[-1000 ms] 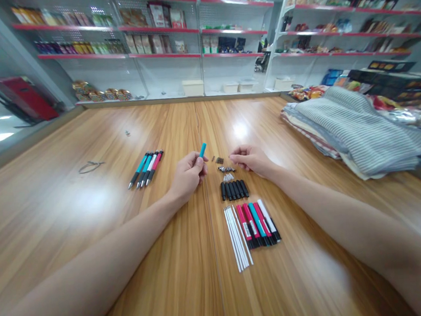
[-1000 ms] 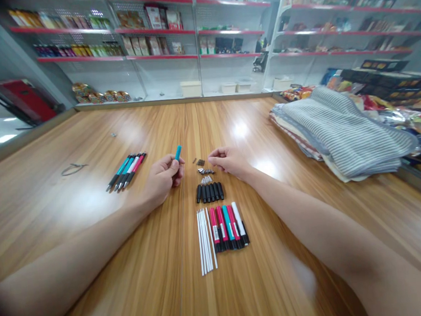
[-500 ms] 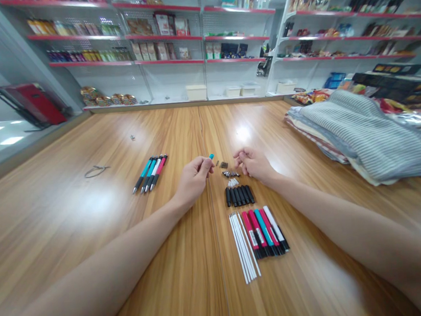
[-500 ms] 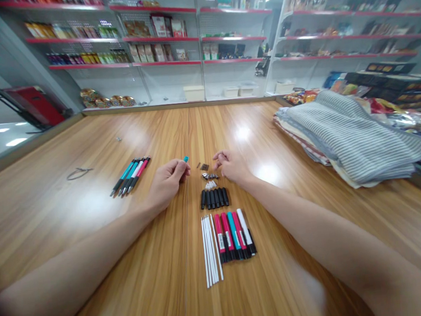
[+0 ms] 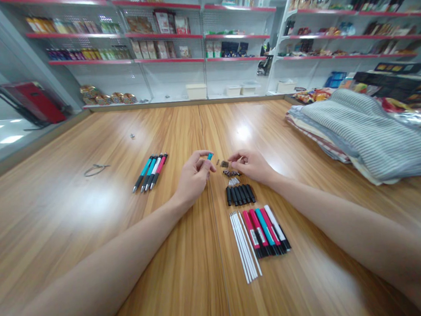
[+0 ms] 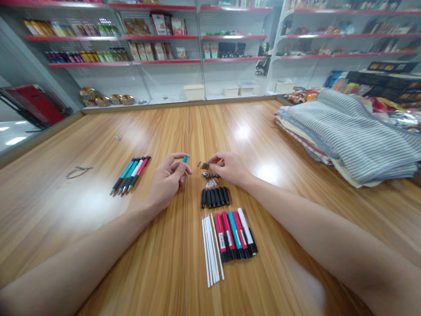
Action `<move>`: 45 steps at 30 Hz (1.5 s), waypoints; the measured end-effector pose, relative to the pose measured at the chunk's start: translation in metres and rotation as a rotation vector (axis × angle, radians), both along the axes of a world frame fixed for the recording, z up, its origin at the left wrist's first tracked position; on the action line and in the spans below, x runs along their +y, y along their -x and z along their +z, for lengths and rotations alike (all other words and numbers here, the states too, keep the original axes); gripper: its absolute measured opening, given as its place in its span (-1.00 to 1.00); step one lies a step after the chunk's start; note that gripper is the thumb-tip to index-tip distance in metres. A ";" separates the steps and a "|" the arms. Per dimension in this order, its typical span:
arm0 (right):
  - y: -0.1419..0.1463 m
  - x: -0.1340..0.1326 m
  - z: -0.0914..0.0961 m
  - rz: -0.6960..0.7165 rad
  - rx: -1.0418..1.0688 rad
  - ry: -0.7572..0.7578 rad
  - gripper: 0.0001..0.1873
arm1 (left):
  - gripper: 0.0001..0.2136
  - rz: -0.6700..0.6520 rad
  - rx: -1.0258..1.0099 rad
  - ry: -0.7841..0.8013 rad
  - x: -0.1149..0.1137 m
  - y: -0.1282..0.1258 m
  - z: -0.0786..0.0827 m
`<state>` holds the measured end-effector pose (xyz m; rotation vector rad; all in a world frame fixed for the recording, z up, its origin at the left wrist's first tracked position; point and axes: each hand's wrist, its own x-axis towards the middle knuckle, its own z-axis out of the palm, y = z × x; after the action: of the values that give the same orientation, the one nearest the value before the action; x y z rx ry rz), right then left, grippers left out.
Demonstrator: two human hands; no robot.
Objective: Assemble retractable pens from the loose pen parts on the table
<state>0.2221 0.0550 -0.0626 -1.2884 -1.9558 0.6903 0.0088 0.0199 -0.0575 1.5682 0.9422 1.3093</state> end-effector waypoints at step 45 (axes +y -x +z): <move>0.033 -0.095 0.071 0.913 -0.800 -0.256 -0.83 | -0.78 -0.022 -0.026 0.025 -0.001 0.000 0.004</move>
<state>0.1891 -0.0398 0.0081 -0.4569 -3.2116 0.2829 0.0087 0.0190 -0.0531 1.5344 0.9191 1.2950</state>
